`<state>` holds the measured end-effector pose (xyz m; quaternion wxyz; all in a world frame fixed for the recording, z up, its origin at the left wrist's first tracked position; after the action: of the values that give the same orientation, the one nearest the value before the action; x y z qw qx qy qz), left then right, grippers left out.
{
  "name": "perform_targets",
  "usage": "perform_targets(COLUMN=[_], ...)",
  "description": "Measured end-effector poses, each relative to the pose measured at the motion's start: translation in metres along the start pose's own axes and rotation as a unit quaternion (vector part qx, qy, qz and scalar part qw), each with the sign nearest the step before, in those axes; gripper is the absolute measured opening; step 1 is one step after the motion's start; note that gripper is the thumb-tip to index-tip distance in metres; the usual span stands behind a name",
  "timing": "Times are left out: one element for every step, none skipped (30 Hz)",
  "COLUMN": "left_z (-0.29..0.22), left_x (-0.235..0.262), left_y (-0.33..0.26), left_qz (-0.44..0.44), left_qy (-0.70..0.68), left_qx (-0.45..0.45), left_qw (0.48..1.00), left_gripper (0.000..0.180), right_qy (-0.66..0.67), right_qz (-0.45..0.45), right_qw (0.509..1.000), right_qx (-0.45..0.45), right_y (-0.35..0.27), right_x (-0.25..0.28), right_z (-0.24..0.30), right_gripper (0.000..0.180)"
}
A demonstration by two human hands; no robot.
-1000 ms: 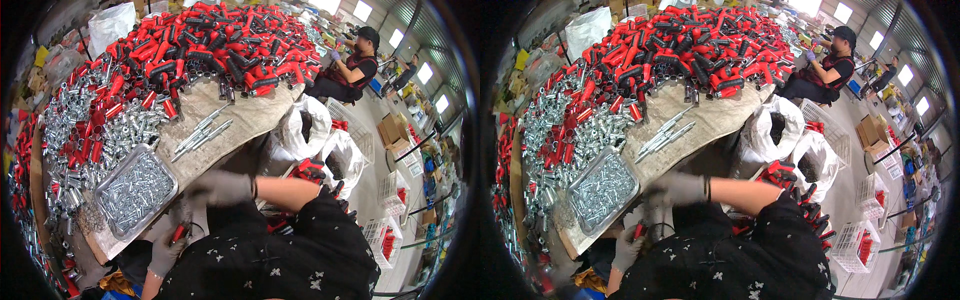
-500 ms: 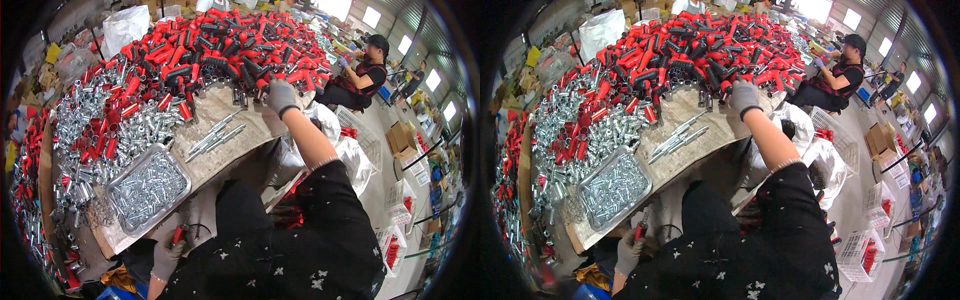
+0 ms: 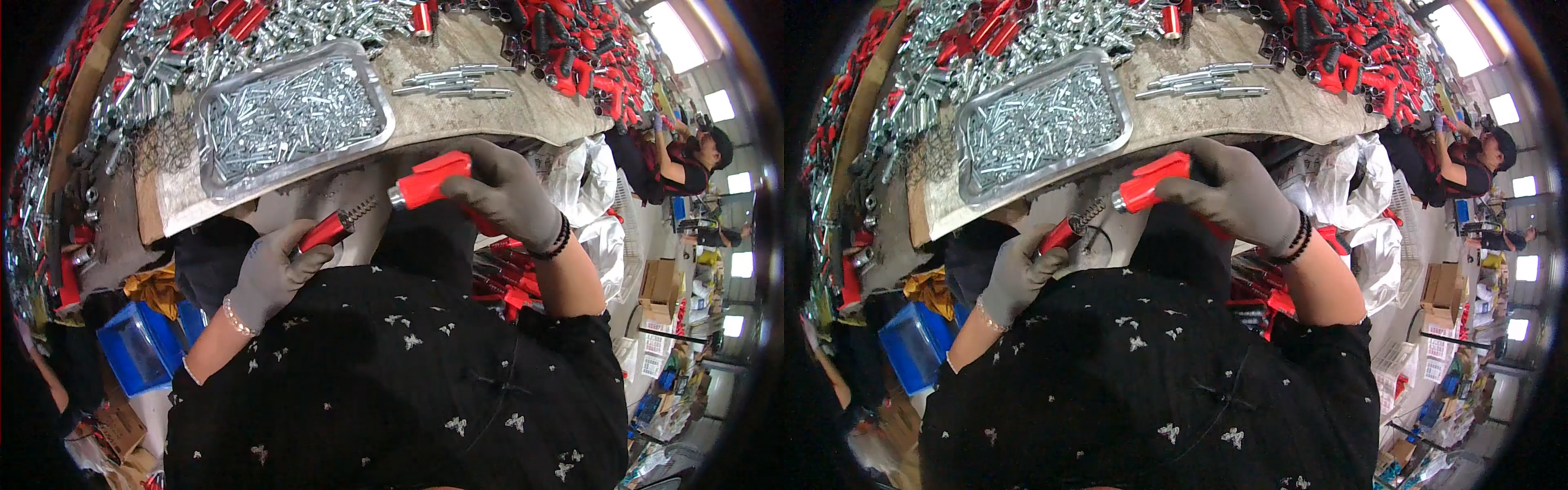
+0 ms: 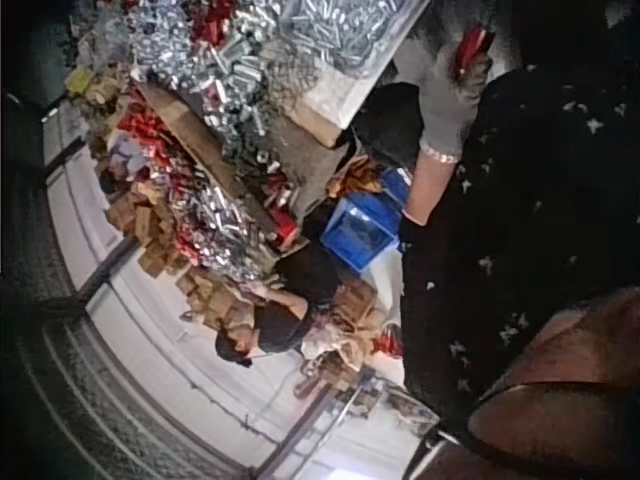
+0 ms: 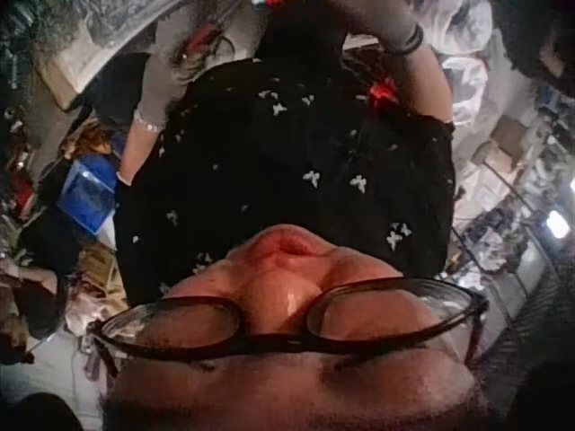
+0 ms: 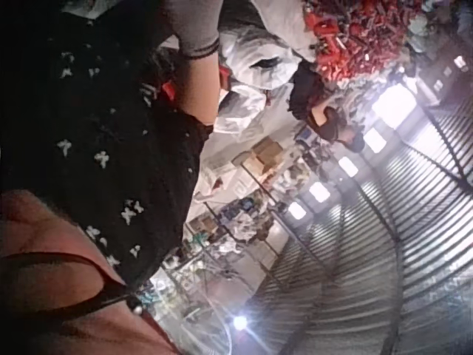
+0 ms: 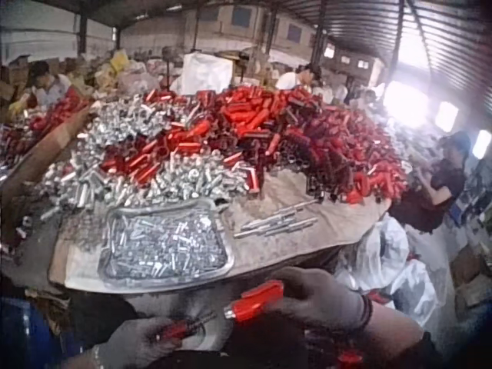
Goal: The person assembles tools by inserting springs and metal rods into metal cylinders, attaching handles by hand, and placing the completed tools into a crate.
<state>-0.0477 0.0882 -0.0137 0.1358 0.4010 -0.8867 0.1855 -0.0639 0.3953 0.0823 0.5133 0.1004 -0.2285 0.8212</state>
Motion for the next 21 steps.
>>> perform_targets(left_z=[0.0,0.001,0.0,-0.001,-0.001,0.003,0.008,0.014,0.01,0.01,0.01,0.011,0.016,0.015,0.012,0.011,0.013,0.016,0.018,0.017,0.013], left_x=[-0.003,-0.002,0.0,0.003,0.005,0.009,0.012,0.014,0.02,0.023,0.023,0.022,0.02,0.022,0.023,0.024,0.023,0.022,0.022,0.022,0.023], left_y=[-0.005,-0.008,-0.01,-0.013,-0.018,-0.023,-0.027,-0.032,-0.036,-0.038,-0.039,-0.041,-0.046,-0.047,-0.048,-0.05,-0.051,-0.051,-0.052,-0.051,-0.05], left_qz=[-0.009,-0.018,-0.021,0.005,0.027,0.02,0.065,0.112,0.185,0.183,0.223,0.263,0.282,0.281,0.304,0.325,0.326,0.305,0.284,0.287,0.226], left_qy=[0.014,0.031,0.028,0.035,0.043,0.038,0.0,-0.041,-0.104,-0.111,-0.153,-0.195,-0.208,-0.212,-0.27,-0.326,-0.328,-0.309,-0.289,-0.287,-0.188], left_qx=[-0.016,-0.033,-0.03,-0.031,-0.027,-0.018,0.0,0.017,0.076,0.084,0.09,0.094,0.102,0.101,0.113,0.124,0.122,0.131,0.14,0.137,0.098], left_qw=[1.0,0.999,0.999,0.999,0.998,0.999,0.998,0.993,0.974,0.973,0.958,0.94,0.931,0.931,0.907,0.879,0.878,0.891,0.904,0.903,0.951], left_gripper=[0.045,0.046,0.046,0.045,0.044,0.044,0.044,0.044,0.044,0.044,0.042,0.039,0.04,0.04,0.04,0.041,0.041,0.04,0.04,0.04,0.04], right_qy=[-0.019,-0.037,-0.061,-0.062,-0.117,-0.168,-0.262,-0.258,-0.382,-0.492,-0.531,-0.526,-0.579,-0.63,-0.624,-0.624,-0.629,-0.633,-0.634,-0.639,-0.641], right_qz=[0.024,0.045,0.078,0.084,0.102,0.119,0.166,0.178,0.142,0.101,0.091,0.097,0.086,0.071,0.051,0.055,0.051,0.047,0.049,0.088,0.126], right_qw=[1.0,0.998,0.995,0.994,0.982,0.959,0.914,0.912,0.844,0.752,0.709,0.71,0.648,0.58,0.568,0.568,0.554,0.54,0.54,0.574,0.607], right_qx=[0.006,0.014,0.021,0.021,0.107,0.193,0.261,0.263,0.35,0.427,0.454,0.457,0.488,0.512,0.534,0.533,0.543,0.553,0.551,0.504,0.453], right_y=[0.004,0.009,0.015,0.017,0.02,0.023,0.028,0.031,0.031,0.031,0.032,0.032,0.032,0.032,0.036,0.038,0.039,0.039,0.038,0.037,0.037], right_x=[-0.007,-0.012,-0.018,-0.021,-0.026,-0.03,-0.029,-0.032,-0.038,-0.045,-0.049,-0.053,-0.058,-0.061,-0.064,-0.064,-0.064,-0.065,-0.066,-0.067,-0.068], right_z=[0.003,0.006,0.0,0.001,0.002,0.005,0.018,0.022,0.025,0.027,0.031,0.033,0.036,0.037,0.037,0.039,0.042,0.045,0.046,0.046,0.047], right_gripper=[0.041,0.041,0.043,0.043,0.044,0.044,0.046,0.046,0.047,0.049,0.046,0.046,0.042,0.037,0.031,0.031,0.03,0.029,0.029,0.028,0.027])
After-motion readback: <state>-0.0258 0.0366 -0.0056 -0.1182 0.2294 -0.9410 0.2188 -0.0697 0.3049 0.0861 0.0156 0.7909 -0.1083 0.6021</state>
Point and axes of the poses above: each hand's wrist, its own y-axis towards the middle knuckle, its own x-axis out of the back of the hand, z = x × y, the point moved 1 cm from there along y, towards the middle knuckle, and after that the axes turned 12 degrees about z, right-handed, at the moved point
